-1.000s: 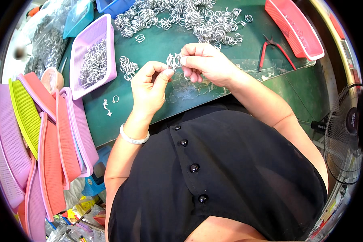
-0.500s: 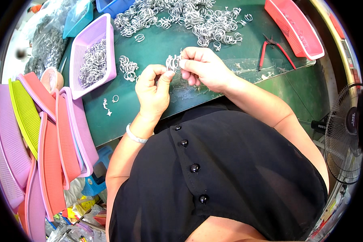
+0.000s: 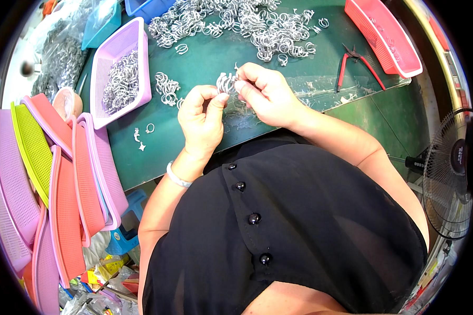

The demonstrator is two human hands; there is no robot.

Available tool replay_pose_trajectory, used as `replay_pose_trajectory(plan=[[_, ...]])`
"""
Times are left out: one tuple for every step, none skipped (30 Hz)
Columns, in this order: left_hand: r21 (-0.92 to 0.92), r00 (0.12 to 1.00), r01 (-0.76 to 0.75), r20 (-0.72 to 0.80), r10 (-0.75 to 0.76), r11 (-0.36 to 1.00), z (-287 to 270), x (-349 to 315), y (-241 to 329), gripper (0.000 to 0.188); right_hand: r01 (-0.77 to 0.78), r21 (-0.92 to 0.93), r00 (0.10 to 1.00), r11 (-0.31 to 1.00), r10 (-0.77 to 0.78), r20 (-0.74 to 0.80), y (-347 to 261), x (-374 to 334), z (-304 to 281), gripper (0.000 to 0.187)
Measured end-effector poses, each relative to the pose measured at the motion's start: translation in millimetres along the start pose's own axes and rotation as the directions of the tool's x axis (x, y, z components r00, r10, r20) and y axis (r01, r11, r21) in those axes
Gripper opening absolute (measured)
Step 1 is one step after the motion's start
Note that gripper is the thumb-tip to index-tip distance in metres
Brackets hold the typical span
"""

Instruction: The person repeatedly picks up small metal rings and star-shaped charms from a green work surface and interlinks them by hand to form small keychain assemblies. The person handles the components one at a time, occasionally placing finished assemblies back on the table.

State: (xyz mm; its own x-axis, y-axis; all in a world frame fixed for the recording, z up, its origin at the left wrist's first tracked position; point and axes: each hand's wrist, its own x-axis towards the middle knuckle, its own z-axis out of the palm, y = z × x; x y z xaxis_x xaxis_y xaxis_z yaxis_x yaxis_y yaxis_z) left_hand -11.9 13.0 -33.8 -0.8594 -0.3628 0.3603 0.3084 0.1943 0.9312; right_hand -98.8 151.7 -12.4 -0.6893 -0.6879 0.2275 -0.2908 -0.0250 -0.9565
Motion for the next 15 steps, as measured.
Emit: replay_pose_trajectory(plan=[[-0.001, 1.0, -0.013, -0.003, 0.013, 1.0, 0.0, -0.3, 0.3, 0.007, 0.046, -0.038, 0.999, 0.998, -0.047, -0.025, -1.0, -0.3, 0.5, 0.008], [-0.002, 1.0, -0.027, -0.005, 0.027, 1.0, 0.1, -0.5, 0.9, 0.007, 0.091, -0.077, 0.994, 0.993, -0.095, -0.048, -3.2, -0.6, 1.3, 0.007], [-0.003, 0.999, -0.04, -0.007, 0.04, 0.999, 0.1, -0.6, 1.1, 0.007, 0.135, -0.117, 0.987, 0.984, -0.143, -0.07, -5.1, -0.8, 1.9, 0.005], [0.014, 0.998, -0.067, -0.005, 0.067, 0.998, -0.5, -0.2, 0.4, 0.007, 0.186, -0.166, 0.976, 0.968, -0.201, -0.079, -6.9, -0.5, 1.9, 0.004], [0.03, 0.996, -0.095, -0.001, 0.095, 0.995, -1.7, 0.5, -1.2, 0.007, 0.236, -0.214, 0.962, 0.948, -0.259, -0.086, -8.6, -0.1, 1.9, 0.004], [0.045, 0.993, -0.122, 0.002, 0.122, 0.992, -2.8, 0.7, -2.5, 0.007, 0.283, -0.262, 0.945, 0.923, -0.316, -0.09, -9.6, 0.0, 2.0, 0.004], [0.06, 0.99, -0.14, 0.004, 0.14, 0.988, -3.6, 0.7, -3.7, 0.007, 0.299, -0.291, 0.939, 0.909, -0.335, -0.081, -10.1, -0.2, 2.2, 0.004], [0.074, 0.987, -0.159, 0.006, 0.159, 0.984, -4.3, 0.7, -4.9, 0.007, 0.315, -0.32, 0.933, 0.894, -0.354, -0.071, -10.6, -0.5, 2.4, 0.005], [0.088, 0.984, -0.178, 0.008, 0.178, 0.98, -4.6, 0.8, -5.4, 0.007, 0.33, -0.348, 0.926, 0.878, -0.373, -0.061, -11.0, -0.5, 2.5, 0.006], [0.057, 0.987, -0.16, -0.024, 0.161, 0.986, -3.1, 0.5, -4.5, 0.007, 0.352, -0.363, 0.916, 0.863, -0.397, -0.055, -10.1, -0.5, 2.7, 0.006], [0.026, 0.988, -0.143, -0.055, 0.144, 0.989, 0.0, 0.1, -2.8, 0.007, 0.374, -0.378, 0.905, 0.847, -0.422, -0.048, -8.4, -0.5, 3.0, 0.007], [-0.006, 0.988, -0.126, -0.086, 0.125, 0.992, 1.8, -0.4, -1.7, 0.007, 0.396, -0.392, 0.894, 0.83, -0.446, -0.04, -6.9, -0.6, 3.3, 0.007], [-0.016, 0.99, -0.117, -0.086, 0.115, 0.993, 2.0, -0.9, -1.5, 0.007, 0.406, -0.409, 0.888, 0.817, -0.459, -0.036, -6.2, -0.7, 3.6, 0.008], [-0.026, 0.991, -0.108, -0.086, 0.105, 0.994, 2.0, -1.3, -1.3, 0.007, 0.416, -0.425, 0.881, 0.804, -0.472, -0.032, -5.7, -0.8, 3.9, 0.009], [-0.036, 0.992, -0.098, -0.086, 0.095, 0.995, 2.1, -1.6, -1.2, 0.006, 0.425, -0.441, 0.874, 0.79, -0.486, -0.028, -4.9, -1.0, 4.1, 0.01]])
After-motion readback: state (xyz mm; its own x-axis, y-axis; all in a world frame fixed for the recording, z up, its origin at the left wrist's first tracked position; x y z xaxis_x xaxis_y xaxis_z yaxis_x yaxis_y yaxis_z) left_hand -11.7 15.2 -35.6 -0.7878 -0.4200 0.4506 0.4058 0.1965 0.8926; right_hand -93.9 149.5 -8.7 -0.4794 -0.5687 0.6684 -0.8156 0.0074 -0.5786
